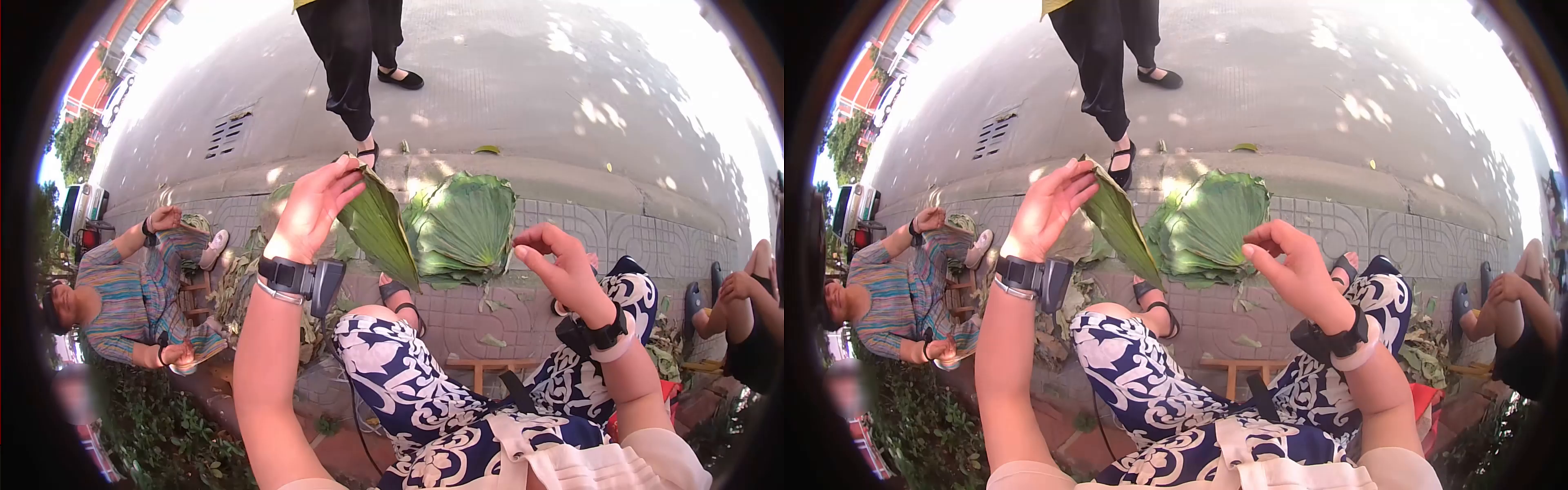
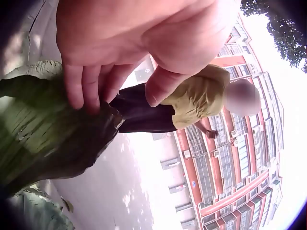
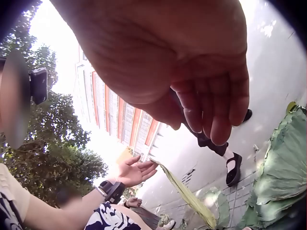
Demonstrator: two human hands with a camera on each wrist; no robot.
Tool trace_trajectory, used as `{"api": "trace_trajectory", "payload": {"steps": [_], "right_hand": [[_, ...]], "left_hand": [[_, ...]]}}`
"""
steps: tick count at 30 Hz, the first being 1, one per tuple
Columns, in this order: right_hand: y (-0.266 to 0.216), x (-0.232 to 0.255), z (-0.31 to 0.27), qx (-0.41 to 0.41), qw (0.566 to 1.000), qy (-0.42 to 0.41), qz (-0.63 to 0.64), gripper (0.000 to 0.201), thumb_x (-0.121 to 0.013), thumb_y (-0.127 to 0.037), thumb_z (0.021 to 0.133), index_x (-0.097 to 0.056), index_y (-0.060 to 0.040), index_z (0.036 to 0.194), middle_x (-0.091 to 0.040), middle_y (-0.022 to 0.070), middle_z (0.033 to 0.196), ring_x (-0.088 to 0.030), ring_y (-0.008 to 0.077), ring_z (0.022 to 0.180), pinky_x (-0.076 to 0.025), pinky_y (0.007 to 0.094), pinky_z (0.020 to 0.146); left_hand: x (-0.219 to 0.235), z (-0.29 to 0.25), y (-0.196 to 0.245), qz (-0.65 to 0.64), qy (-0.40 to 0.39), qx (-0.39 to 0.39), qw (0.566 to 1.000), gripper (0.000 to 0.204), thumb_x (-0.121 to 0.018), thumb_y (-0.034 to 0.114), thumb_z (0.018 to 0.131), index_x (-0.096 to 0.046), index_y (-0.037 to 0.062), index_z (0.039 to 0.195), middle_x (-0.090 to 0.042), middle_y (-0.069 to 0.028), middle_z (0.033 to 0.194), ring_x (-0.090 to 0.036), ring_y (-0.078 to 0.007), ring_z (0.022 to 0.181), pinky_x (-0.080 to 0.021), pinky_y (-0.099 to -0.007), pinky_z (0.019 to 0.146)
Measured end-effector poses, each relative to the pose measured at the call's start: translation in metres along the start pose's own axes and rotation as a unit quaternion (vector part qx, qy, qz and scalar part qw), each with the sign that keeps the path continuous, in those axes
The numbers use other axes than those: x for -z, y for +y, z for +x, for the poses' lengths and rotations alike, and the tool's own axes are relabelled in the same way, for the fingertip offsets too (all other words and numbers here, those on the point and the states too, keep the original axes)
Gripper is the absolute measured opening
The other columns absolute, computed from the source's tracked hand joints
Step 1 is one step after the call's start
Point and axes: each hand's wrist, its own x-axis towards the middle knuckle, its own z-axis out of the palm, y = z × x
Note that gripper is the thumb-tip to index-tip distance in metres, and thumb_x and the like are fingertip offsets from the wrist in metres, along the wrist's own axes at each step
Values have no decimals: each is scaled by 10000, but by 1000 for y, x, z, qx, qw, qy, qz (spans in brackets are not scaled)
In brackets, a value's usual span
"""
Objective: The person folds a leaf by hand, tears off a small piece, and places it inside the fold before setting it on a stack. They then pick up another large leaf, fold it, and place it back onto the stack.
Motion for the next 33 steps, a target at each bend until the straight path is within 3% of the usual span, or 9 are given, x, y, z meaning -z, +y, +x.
{"api": "trace_trajectory", "payload": {"steps": [7,10,13,17,21,22,25,27,33], "right_hand": [[-34,1,35,227,966,92,-89,380,-740,-83,834,-607,-2,1180,-624,87,1146,-614,150,991,-500,310,879],[-30,-2,50,262,949,162,-74,418,-758,-114,783,-618,-24,1166,-642,147,1033,-644,277,914,-511,358,815],[-10,14,60,206,966,154,-12,394,-745,-120,793,-622,-18,1153,-651,132,963,-640,265,839,-508,344,738],[8,45,59,74,984,139,84,228,-697,-149,879,-650,22,1022,-673,62,829,-567,96,706,-464,288,632],[22,60,61,11,974,43,220,183,-669,-117,922,-664,23,1039,-670,-10,882,-575,37,800,-483,223,708],[26,60,64,14,983,49,176,179,-667,-120,924,-664,21,1034,-673,-6,879,-579,41,816,-489,225,721],[37,57,69,44,986,75,143,183,-688,-145,881,-656,14,965,-657,27,786,-555,67,751,-475,274,675],[39,56,70,46,993,100,40,223,-694,-215,856,-644,-2,898,-634,96,725,-567,153,667,-467,329,636],[41,35,68,82,981,154,-85,182,-638,-185,820,-592,-10,846,-615,166,811,-606,375,744,-475,463,662]], "left_hand": [[-120,-24,-15,-102,-81,3,992,320,-536,138,988,-524,-105,1196,-577,-185,1246,-559,-288,1204,-468,-412,1068],[-154,-30,-25,-128,-108,-7,986,311,-515,125,988,-532,-102,1200,-582,-182,1242,-559,-290,1208,-475,-415,1057],[-173,-23,-41,-123,-120,-32,985,323,-508,134,991,-531,-101,1212,-586,-175,1246,-558,-281,1213,-477,-427,1052],[-198,-13,-51,59,-90,-72,992,393,-519,118,971,-516,-88,1306,-554,-158,1345,-533,-251,1249,-429,-390,1067],[-210,20,-70,375,-94,-304,871,500,-668,108,870,-537,-42,1329,-519,-185,1396,-472,-294,1315,-330,-383,1125],[-214,23,-71,395,-116,-281,867,493,-678,129,863,-559,-1,1323,-558,-182,1357,-495,-310,1292,-323,-386,1130],[-212,31,-84,329,-175,-133,918,430,-681,61,846,-602,19,1266,-659,-131,1165,-600,-226,1130,-442,-354,1000],[-196,41,-98,280,-202,-150,927,334,-676,31,828,-621,-25,1153,-652,-95,1016,-613,-147,942,-485,-291,858],[-186,45,-105,400,-171,-116,893,323,-648,161,951,-620,-41,1201,-672,-113,1074,-610,-180,949,-494,-304,833]]}}
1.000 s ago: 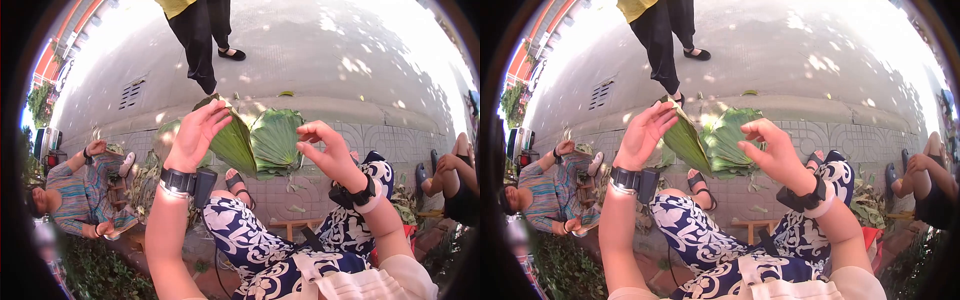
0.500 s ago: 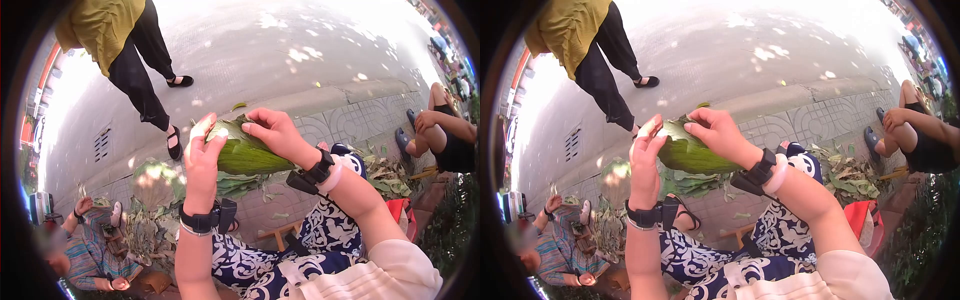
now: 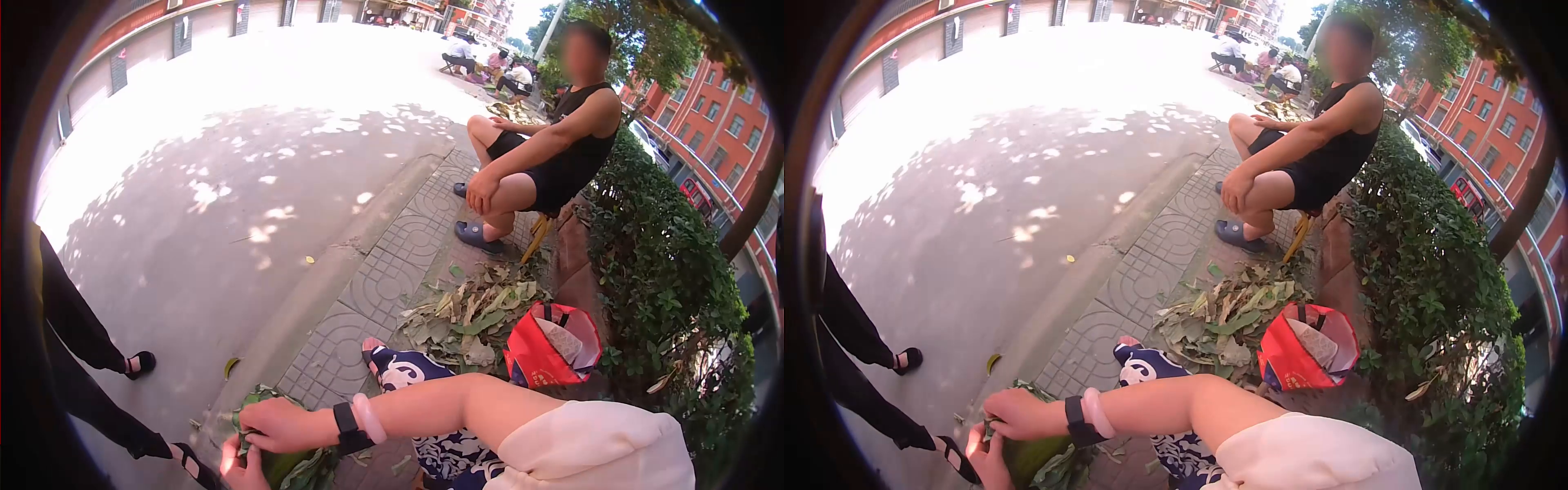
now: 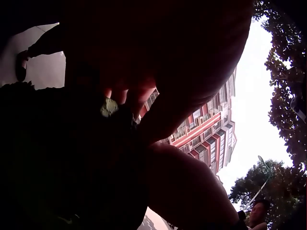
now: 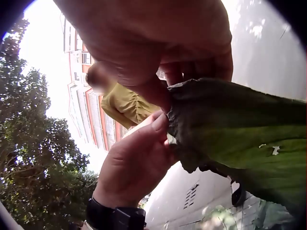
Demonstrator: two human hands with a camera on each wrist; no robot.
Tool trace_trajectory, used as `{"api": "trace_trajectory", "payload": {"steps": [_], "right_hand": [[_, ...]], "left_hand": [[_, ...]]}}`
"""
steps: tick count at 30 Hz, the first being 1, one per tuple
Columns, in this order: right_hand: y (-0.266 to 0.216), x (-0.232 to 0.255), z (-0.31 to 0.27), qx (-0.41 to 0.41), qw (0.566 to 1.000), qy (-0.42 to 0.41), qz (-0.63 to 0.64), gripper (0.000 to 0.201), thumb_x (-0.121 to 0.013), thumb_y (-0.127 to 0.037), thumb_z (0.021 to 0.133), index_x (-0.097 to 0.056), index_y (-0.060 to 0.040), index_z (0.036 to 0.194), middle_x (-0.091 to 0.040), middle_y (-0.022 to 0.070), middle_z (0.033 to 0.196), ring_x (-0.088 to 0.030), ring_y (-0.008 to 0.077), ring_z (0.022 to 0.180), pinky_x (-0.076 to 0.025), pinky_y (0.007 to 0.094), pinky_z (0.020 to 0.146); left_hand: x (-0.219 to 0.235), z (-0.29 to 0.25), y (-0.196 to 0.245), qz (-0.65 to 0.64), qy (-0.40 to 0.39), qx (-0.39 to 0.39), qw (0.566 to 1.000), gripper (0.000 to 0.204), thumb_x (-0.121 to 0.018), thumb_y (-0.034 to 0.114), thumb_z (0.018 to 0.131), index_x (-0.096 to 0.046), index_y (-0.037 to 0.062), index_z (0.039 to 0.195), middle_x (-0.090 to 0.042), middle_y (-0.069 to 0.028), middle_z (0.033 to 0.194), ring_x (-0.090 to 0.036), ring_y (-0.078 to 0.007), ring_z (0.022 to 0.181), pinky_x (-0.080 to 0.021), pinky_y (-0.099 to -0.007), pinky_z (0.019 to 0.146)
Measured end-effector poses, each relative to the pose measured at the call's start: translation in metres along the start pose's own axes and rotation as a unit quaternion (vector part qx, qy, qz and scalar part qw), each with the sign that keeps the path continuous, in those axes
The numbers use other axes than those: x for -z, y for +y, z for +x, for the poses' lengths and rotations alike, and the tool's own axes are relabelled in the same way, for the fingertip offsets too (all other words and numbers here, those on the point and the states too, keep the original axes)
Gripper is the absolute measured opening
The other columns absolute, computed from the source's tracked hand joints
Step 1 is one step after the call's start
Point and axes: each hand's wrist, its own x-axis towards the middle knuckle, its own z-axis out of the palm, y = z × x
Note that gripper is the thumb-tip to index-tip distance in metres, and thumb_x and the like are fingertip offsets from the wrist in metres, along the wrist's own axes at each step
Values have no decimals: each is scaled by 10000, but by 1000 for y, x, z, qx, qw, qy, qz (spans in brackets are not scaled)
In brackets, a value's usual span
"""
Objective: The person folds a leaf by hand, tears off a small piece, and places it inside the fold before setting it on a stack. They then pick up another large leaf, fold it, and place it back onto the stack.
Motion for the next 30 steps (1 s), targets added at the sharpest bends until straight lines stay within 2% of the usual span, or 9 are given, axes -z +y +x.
{"api": "trace_trajectory", "payload": {"steps": [2,6,8,12,15,18,21,24,30], "right_hand": [[-5,3,1,-2,1000,11,-3,167,-621,-163,796,-602,-1,830,-626,194,830,-603,424,790,-478,496,691],[-7,-1,2,6,999,19,-35,158,-607,-147,780,-574,6,802,-603,194,832,-601,430,793,-474,511,693],[-5,-4,1,14,999,32,-36,154,-598,-139,776,-559,9,790,-597,195,826,-598,434,789,-469,516,689],[1,-3,1,27,998,11,-59,171,-609,-162,822,-553,-7,868,-586,165,851,-600,408,756,-471,501,655],[2,-3,1,21,998,8,-51,161,-602,-161,825,-562,-8,857,-594,168,845,-601,408,760,-472,498,658],[3,-6,2,9,999,8,-44,160,-602,-168,827,-570,-12,847,-601,167,838,-604,405,765,-473,495,663],[3,-10,3,-1,1000,3,-31,171,-611,-184,826,-580,-17,850,-616,163,838,-613,394,773,-477,487,669],[2,-8,3,-7,1000,-10,6,187,-627,-203,823,-590,-22,854,-636,156,826,-625,378,782,-481,473,672],[-2,-8,2,-25,998,-25,47,199,-648,-216,806,-591,-27,832,-643,150,767,-631,364,763,-478,450,655]], "left_hand": [[-10,-1,-5,-43,27,34,998,327,-653,168,948,-622,-44,1194,-678,-118,1054,-613,-184,934,-496,-306,828],[-17,-1,-12,-81,65,45,994,331,-654,175,948,-623,-59,1180,-684,-121,1035,-613,-187,919,-497,-310,820],[-19,-3,-5,-77,78,33,993,306,-660,177,944,-641,-64,1132,-687,-118,1003,-614,-186,892,-501,-313,805],[-19,-3,-2,-58,97,-6,994,268,-685,178,926,-666,-71,1023,-689,-112,919,-613,-179,824,-509,-318,761],[-19,-4,4,-60,104,0,993,250,-707,175,909,-664,-64,969,-679,-109,851,-604,-177,773,-510,-327,723],[-17,-4,-1,-36,117,-52,991,245,-721,176,900,-657,-55,951,-666,-110,826,-589,-179,749,-504,-330,709],[-13,-9,3,25,125,-46,991,224,-717,165,903,-658,-49,937,-654,-105,803,-574,-179,730,-497,-331,702],[-12,-11,6,-6,119,-38,992,202,-707,147,908,-661,-48,933,-655,-98,804,-571,-175,728,-496,-333,704],[-6,-16,25,11,95,-30,995,180,-686,127,915,-672,-45,968,-678,-95,844,-590,-172,758,-498,-319,739]]}}
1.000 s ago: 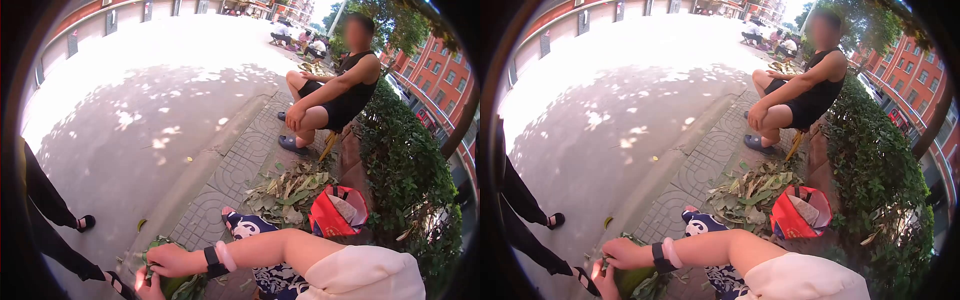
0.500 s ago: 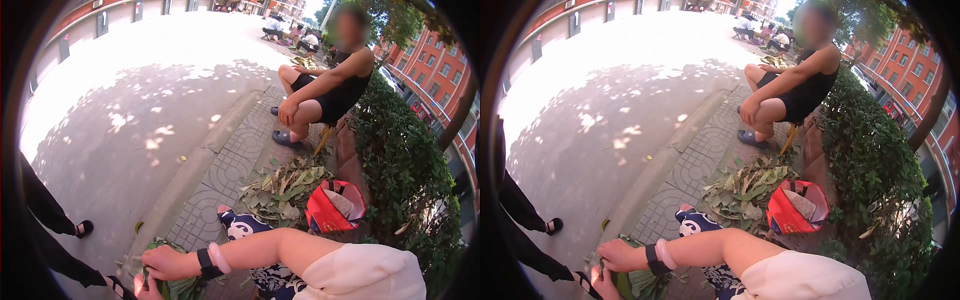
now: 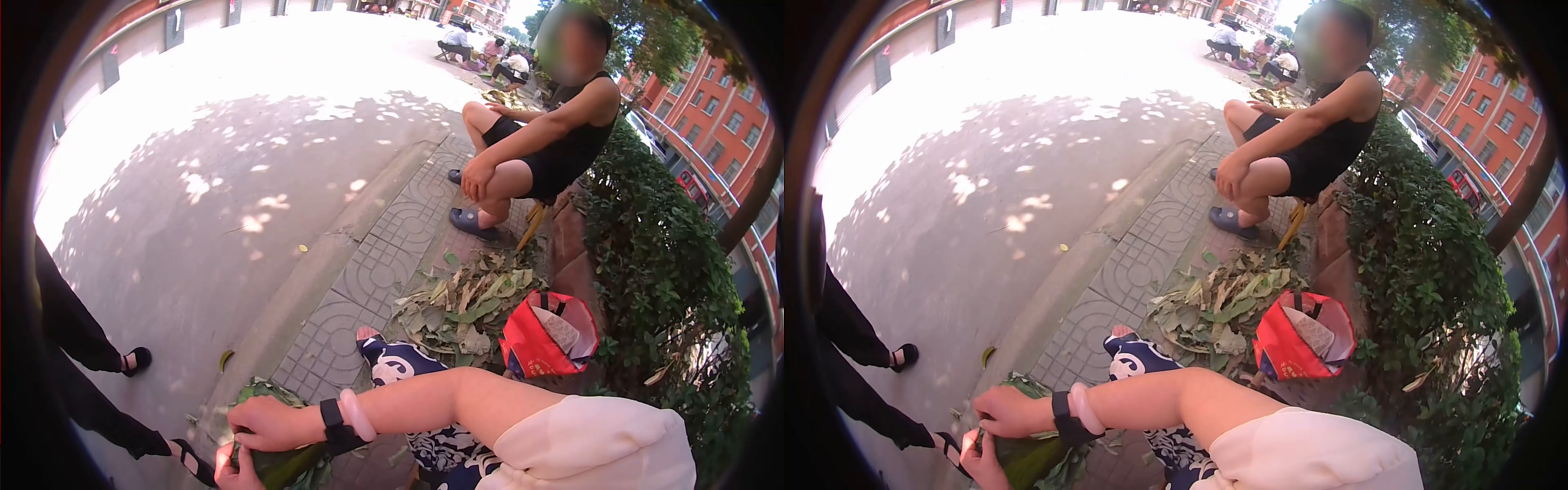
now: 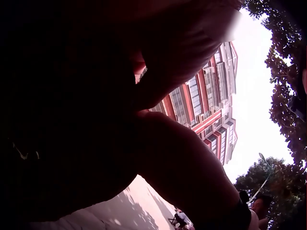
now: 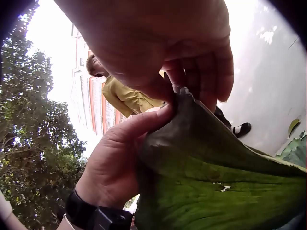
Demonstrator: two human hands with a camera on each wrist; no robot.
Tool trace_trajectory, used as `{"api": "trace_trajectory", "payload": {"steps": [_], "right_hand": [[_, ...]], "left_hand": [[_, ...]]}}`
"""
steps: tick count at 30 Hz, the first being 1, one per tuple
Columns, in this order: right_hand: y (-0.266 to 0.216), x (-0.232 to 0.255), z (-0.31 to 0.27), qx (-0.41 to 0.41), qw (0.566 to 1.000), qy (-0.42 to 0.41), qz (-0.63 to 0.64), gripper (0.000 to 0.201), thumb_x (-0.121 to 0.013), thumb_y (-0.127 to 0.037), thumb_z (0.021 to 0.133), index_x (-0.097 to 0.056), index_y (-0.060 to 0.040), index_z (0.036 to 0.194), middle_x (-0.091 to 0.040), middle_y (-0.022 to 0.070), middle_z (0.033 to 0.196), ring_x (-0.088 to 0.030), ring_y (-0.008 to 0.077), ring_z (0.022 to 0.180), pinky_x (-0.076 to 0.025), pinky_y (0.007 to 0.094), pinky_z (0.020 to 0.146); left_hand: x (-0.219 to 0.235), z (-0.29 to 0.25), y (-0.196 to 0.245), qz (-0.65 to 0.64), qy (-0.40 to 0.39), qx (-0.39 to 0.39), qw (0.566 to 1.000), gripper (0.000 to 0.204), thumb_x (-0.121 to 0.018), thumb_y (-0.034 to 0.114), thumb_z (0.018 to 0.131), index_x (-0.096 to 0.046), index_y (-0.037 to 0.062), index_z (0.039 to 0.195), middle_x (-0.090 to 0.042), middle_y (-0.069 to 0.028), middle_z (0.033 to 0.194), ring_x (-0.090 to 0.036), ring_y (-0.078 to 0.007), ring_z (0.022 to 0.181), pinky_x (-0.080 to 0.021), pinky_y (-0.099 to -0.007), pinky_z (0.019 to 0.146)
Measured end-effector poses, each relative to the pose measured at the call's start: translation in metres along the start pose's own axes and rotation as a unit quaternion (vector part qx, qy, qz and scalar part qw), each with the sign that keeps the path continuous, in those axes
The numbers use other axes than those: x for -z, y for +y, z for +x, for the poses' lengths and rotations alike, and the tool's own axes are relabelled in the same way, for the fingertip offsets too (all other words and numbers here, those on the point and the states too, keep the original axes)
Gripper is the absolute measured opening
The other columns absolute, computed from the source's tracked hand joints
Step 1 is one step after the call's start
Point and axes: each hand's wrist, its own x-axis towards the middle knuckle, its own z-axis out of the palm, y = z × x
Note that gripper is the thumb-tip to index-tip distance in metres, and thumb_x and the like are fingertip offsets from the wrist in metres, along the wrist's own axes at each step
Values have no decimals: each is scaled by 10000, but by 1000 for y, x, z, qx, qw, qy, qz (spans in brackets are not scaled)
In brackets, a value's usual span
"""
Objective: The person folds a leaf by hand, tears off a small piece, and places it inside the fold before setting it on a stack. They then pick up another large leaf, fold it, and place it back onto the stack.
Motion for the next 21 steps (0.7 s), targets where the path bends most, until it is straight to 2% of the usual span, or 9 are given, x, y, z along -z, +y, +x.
{"api": "trace_trajectory", "payload": {"steps": [8,11,18,21], "right_hand": [[-2,-3,0,-20,999,14,26,177,-640,-186,761,-579,-20,757,-612,149,686,-609,351,675,-460,436,601],[1,-5,3,-43,998,25,43,189,-644,-185,751,-574,-11,738,-600,146,664,-593,321,644,-451,414,587],[26,-21,11,-67,990,37,121,184,-630,-175,786,-584,-3,739,-611,144,671,-577,272,619,-445,377,576],[20,-18,9,-60,991,56,105,182,-622,-179,806,-592,-4,767,-620,146,686,-588,287,631,-451,380,584]], "left_hand": [[1,-5,9,11,-10,-8,1000,152,-666,97,910,-675,-39,978,-691,-102,857,-617,-182,767,-501,-308,754],[-1,-6,11,12,-2,-25,1000,150,-664,96,912,-675,-38,976,-691,-112,849,-619,-196,751,-502,-311,744],[-9,-7,16,44,42,-81,995,150,-659,98,917,-679,-31,991,-690,-128,874,-619,-236,753,-499,-324,741],[-6,-4,15,37,13,-65,997,147,-658,95,917,-680,-27,995,-686,-130,881,-619,-226,770,-498,-326,746]]}}
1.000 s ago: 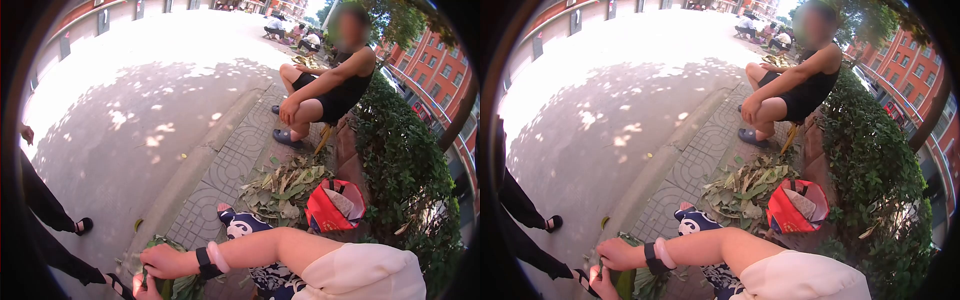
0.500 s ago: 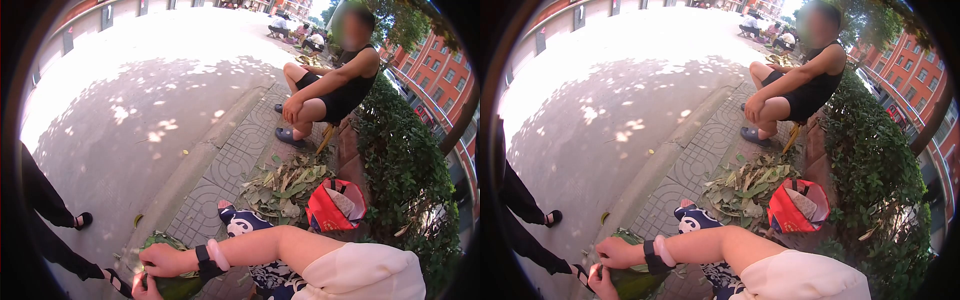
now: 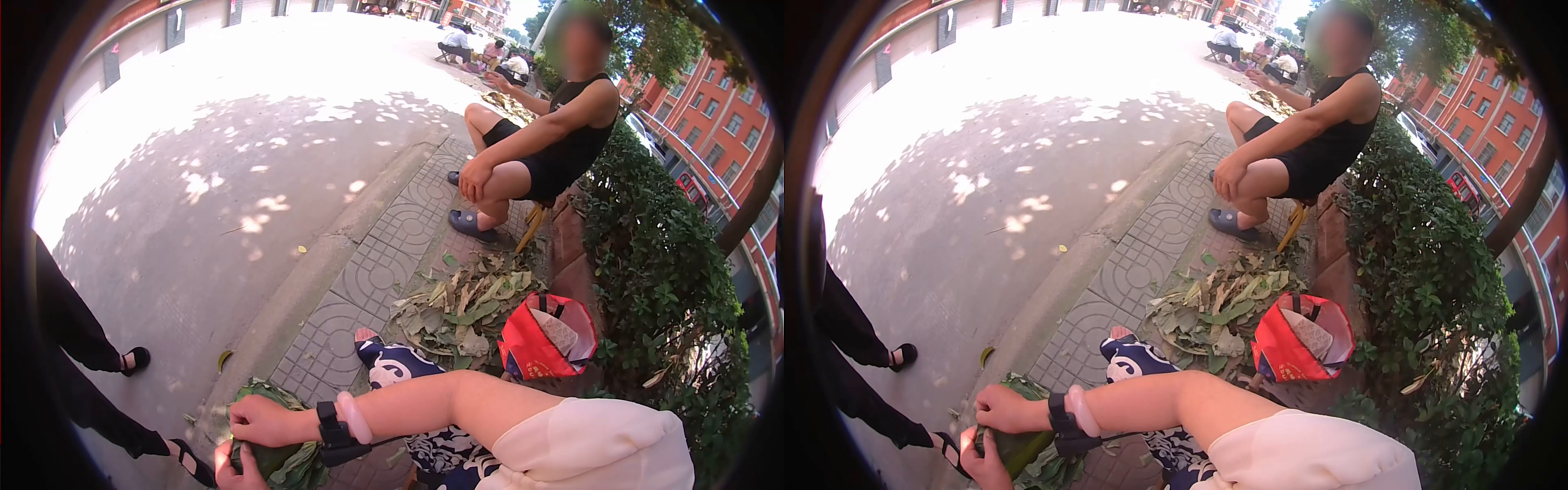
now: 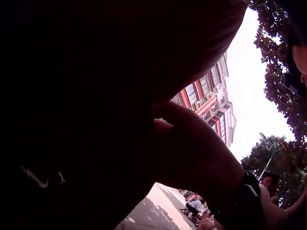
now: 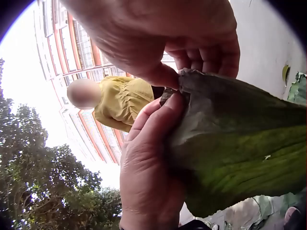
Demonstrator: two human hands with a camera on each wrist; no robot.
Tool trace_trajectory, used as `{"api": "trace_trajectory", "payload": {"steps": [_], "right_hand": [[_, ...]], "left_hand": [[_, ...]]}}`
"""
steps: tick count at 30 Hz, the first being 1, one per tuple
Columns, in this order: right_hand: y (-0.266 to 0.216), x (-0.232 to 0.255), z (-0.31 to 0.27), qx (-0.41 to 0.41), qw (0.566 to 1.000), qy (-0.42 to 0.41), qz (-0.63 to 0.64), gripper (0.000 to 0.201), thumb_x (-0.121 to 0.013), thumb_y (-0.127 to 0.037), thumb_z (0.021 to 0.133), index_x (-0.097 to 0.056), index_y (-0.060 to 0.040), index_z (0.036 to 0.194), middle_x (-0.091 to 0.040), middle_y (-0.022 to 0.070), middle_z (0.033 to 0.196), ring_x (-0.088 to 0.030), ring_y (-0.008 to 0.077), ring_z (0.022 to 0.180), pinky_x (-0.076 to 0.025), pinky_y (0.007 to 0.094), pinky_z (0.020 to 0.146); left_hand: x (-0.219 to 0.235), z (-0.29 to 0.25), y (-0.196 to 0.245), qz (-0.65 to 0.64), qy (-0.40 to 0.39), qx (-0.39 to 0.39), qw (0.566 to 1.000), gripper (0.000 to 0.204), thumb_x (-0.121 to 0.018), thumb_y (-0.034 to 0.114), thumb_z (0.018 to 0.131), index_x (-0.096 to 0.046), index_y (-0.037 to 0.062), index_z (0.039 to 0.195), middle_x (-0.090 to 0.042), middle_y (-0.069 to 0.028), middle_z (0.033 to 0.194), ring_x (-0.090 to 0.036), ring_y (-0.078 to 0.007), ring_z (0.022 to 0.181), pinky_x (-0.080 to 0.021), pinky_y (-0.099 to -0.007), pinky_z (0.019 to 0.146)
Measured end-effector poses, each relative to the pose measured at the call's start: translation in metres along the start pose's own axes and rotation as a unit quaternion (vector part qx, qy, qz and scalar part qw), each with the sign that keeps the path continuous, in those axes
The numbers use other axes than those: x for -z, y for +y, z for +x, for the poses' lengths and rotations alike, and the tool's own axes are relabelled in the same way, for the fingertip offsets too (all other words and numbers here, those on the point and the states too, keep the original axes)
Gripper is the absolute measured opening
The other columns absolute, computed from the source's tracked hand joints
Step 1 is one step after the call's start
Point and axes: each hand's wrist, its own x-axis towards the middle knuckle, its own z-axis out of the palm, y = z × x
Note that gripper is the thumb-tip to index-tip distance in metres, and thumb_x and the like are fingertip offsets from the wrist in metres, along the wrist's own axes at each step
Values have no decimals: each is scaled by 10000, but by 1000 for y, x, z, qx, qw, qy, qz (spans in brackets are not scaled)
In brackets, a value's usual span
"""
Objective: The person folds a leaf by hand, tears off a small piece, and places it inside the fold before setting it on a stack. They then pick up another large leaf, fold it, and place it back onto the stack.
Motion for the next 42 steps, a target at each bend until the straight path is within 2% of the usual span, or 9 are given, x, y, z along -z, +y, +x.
{"api": "trace_trajectory", "payload": {"steps": [5,8,10,12,13,15,23,29,42], "right_hand": [[-6,0,-10,25,998,26,-57,184,-609,-190,832,-598,-7,838,-634,160,738,-620,342,696,-470,417,629],[-15,6,-12,19,998,19,-54,197,-599,-206,876,-606,-11,853,-635,176,767,-630,361,738,-476,443,660],[-17,8,-10,21,994,34,-99,208,-611,-209,881,-613,-6,837,-636,186,763,-629,360,722,-478,428,644],[-11,12,-6,24,998,23,-51,233,-641,-220,894,-638,13,874,-625,137,693,-588,231,623,-454,362,581],[-15,17,-4,-52,998,-16,-9,238,-633,-219,925,-646,17,897,-652,71,719,-550,125,628,-440,315,560],[-22,24,0,-127,989,-40,62,234,-610,-216,961,-650,11,919,-682,26,785,-524,71,659,-440,268,596],[-29,32,3,-209,948,-14,241,198,-599,-226,979,-641,-32,995,-704,57,914,-659,125,808,-464,267,718],[-36,35,3,-236,928,-2,289,192,-592,-225,982,-626,-36,999,-693,78,942,-667,151,826,-504,290,767],[-39,72,18,-225,910,57,342,175,-576,-225,990,-619,-55,991,-637,26,908,-597,129,755,-502,299,724]], "left_hand": [[-5,11,-48,-25,-66,77,995,173,-676,58,865,-646,-41,1003,-644,-68,889,-573,-131,800,-478,-286,741],[-2,6,-26,-12,-57,68,996,120,-678,45,846,-632,-44,912,-602,-34,806,-514,-85,740,-441,-264,668],[-2,4,-18,-69,-46,142,986,137,-686,55,857,-634,-57,916,-595,-25,751,-495,-72,731,-427,-251,647],[-2,3,-20,-15,-15,111,994,151,-698,79,861,-660,-40,947,-613,-4,760,-495,-56,707,-420,-235,633],[-1,3,-12,-32,-11,130,991,158,-703,85,859,-663,-35,953,-637,-6,780,-510,-57,717,-428,-233,644],[-3,2,-25,-128,-5,145,981,146,-701,78,867,-667,-29,959,-658,2,797,-528,-53,732,-438,-222,665],[1,1,-24,-147,21,151,977,158,-714,80,868,-669,-25,978,-650,10,790,-533,-42,709,-439,-219,633],[5,1,-21,-199,-65,185,960,161,-714,72,864,-675,-33,979,-657,24,813,-534,-36,715,-444,-215,640],[38,-2,-39,-228,56,185,954,162,-717,45,871,-670,-21,1011,-657,17,891,-556,-58,785,-456,-225,724]]}}
